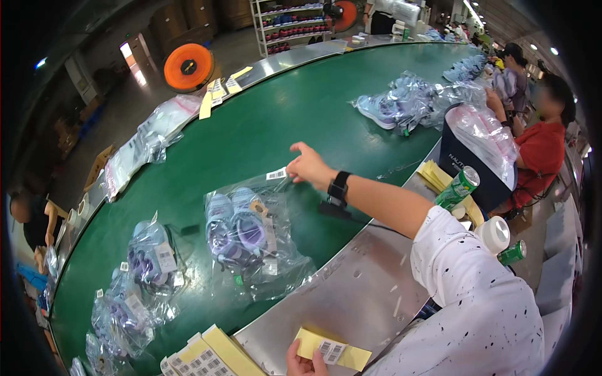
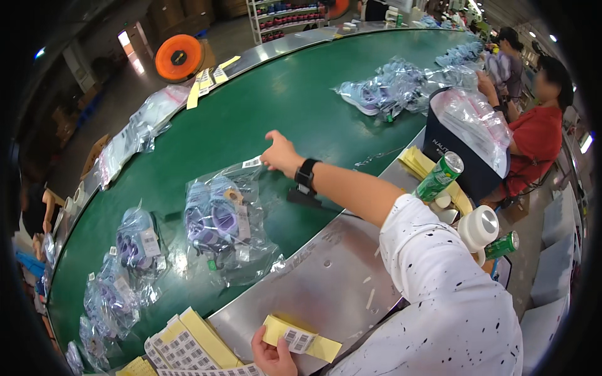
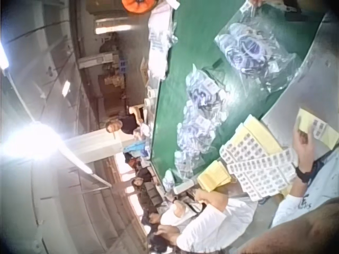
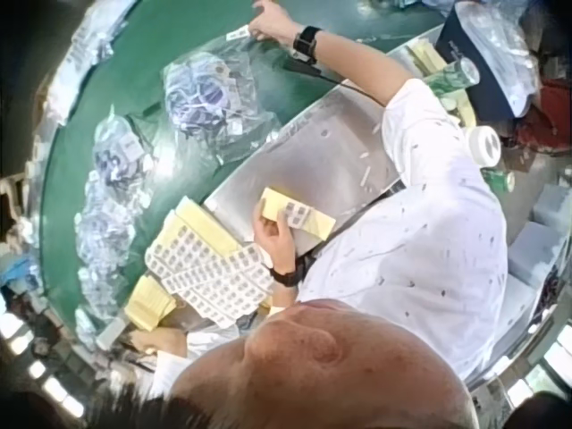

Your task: The person applies barcode stickers to plastic bags containing shoes on a conveyor belt. They peel individual labels from a sheet and affix them to the packaging as the items move along the line.

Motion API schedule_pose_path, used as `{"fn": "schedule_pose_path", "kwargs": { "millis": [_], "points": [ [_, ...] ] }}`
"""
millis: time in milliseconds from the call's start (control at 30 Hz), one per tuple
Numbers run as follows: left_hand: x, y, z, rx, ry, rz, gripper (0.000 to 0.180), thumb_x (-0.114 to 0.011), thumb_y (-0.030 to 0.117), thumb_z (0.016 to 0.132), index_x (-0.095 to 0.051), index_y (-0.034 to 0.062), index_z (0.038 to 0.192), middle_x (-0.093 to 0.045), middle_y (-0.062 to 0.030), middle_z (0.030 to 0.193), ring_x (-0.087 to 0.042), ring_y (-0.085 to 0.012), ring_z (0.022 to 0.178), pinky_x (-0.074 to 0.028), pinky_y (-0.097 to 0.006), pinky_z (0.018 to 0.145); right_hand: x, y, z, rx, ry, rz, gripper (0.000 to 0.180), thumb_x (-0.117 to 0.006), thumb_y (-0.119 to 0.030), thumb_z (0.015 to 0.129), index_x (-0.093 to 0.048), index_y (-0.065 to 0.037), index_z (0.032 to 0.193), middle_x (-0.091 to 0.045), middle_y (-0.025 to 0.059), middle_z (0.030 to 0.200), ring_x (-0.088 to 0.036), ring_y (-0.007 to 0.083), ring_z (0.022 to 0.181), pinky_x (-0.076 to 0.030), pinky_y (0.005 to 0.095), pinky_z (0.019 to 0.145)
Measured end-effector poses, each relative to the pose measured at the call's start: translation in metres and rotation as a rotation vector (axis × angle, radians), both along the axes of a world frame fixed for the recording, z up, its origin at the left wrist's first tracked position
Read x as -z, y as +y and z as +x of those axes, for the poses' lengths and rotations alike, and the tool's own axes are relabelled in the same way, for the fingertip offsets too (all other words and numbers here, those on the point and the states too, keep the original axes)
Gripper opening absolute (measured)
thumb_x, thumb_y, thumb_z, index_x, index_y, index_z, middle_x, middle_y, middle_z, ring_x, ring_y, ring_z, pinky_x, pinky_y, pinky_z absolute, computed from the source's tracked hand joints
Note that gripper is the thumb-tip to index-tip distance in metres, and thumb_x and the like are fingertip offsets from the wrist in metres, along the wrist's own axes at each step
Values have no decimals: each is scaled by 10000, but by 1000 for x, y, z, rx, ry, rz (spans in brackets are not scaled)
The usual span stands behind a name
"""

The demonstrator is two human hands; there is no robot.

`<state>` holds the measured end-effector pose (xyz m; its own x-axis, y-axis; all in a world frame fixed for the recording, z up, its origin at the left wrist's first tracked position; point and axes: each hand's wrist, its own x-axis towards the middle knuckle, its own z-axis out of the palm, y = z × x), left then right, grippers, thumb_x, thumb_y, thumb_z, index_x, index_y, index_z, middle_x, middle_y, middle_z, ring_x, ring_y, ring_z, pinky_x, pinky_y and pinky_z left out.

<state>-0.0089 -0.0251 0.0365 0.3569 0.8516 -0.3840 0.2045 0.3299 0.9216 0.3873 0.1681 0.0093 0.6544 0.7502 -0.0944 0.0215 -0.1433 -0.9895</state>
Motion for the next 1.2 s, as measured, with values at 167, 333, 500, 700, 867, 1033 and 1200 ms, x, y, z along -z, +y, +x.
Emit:
{"fn": "schedule_pose_path", "kwargs": {
  "millis": [167, 333, 500, 700, 867, 1033, 1200],
  "points": [
    [-9, -2, -1, 4, 34, -7, 401, -543, -13, 885, -424, -25, 1268, -561, -158, 1114, -561, -205, 963, -449, -286, 841, 10, -56, -86, -372, 339, 21, 164, -647, -194, 828, -586, -57, 894, -577, 41, 819, -559, 119, 685, -491, 263, 545],
    [-8, -3, 1, -31, -27, 86, 411, -545, 5, 885, -411, -34, 1272, -539, -188, 1155, -546, -238, 1006, -443, -326, 873, 7, 10, -153, -509, 178, 52, 253, -686, -279, 795, -633, -46, 877, -581, 12, 750, -507, 103, 653, -436, 270, 564],
    [-6, -6, 11, -4, 7, 142, 418, -555, 31, 885, -410, -44, 1269, -540, -204, 1154, -548, -263, 1019, -443, -352, 884, 1, 101, -103, -297, -104, 341, 221, -726, -221, 669, -664, -18, 731, -663, 112, 720, -616, 169, 673, -485, 309, 622],
    [-8, -1, 0, -81, 102, 92, 440, -579, 38, 874, -418, -15, 1280, -547, -212, 1153, -552, -271, 1032, -451, -351, 889, -7, 41, 67, 123, -977, -372, 190, -603, -153, 692, -680, -37, 821, -620, 194, 980, -572, 361, 948, -486, 448, 771],
    [-2, -7, -3, -129, -9, 54, 446, -594, 40, 868, -427, 0, 1280, -548, -209, 1159, -556, -267, 1022, -459, -339, 884, 3, -91, 194, 534, -1524, -918, 197, -496, -150, 828, -637, -101, 956, -576, 73, 1057, -479, 260, 1092, -385, 446, 869],
    [-4, -7, 2, -105, 39, 33, 442, -599, 41, 867, -433, 2, 1275, -548, -207, 1161, -561, -264, 1010, -463, -333, 879, 24, -138, 215, 455, -1434, -784, 200, -546, -120, 783, -599, -106, 975, -617, 85, 1019, -528, 298, 1027, -413, 440, 827],
    [0, -11, 4, -113, 34, 30, 438, -603, 42, 865, -439, 3, 1270, -549, -205, 1163, -565, -261, 999, -467, -328, 874, -4, -103, 202, 253, -1249, -748, 155, -556, -114, 738, -646, -87, 862, -660, 126, 890, -592, 340, 922, -450, 425, 790]
  ]
}}
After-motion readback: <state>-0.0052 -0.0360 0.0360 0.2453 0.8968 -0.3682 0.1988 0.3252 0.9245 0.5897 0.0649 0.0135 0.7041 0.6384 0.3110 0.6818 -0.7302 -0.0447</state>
